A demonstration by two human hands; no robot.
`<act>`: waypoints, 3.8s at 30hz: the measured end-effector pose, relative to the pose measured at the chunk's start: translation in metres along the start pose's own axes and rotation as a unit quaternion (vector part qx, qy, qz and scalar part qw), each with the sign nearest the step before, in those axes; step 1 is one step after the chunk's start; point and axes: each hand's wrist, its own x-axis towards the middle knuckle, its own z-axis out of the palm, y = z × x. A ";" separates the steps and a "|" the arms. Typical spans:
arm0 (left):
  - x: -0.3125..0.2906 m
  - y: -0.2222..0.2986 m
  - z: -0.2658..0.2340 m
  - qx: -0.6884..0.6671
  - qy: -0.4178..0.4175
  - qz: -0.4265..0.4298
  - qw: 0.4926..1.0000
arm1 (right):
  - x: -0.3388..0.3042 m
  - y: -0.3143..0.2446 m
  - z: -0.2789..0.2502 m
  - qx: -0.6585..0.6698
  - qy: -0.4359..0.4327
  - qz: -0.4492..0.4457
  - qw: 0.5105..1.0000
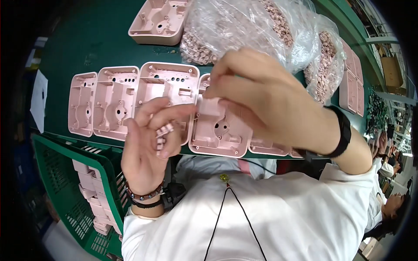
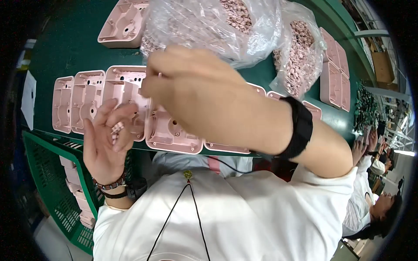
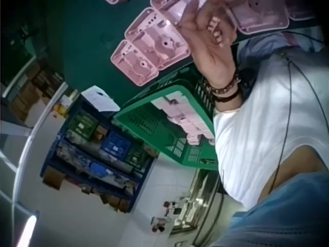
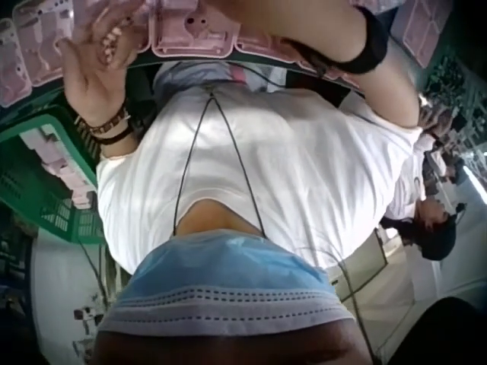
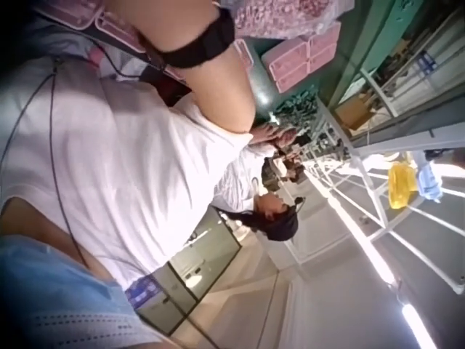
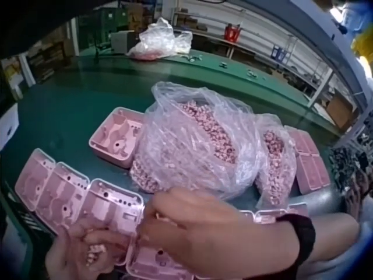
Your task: The person takes pink plastic housings from a green basket and places them on the table, then picks up small pink plastic components from a bag and inserts them into the housings by hand before returning the housings to the basket.
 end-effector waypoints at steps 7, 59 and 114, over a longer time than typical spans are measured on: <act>-0.001 -0.003 0.012 0.002 -0.141 -0.051 0.989 | 0.007 -0.036 0.017 0.079 0.044 -0.023 0.996; -0.033 0.000 -0.016 0.348 0.092 0.188 0.914 | 0.080 0.025 0.070 -0.243 0.028 -0.041 0.969; -0.003 0.002 -0.024 0.768 0.145 0.157 0.604 | -0.286 -0.020 -0.039 -0.272 0.070 0.610 0.741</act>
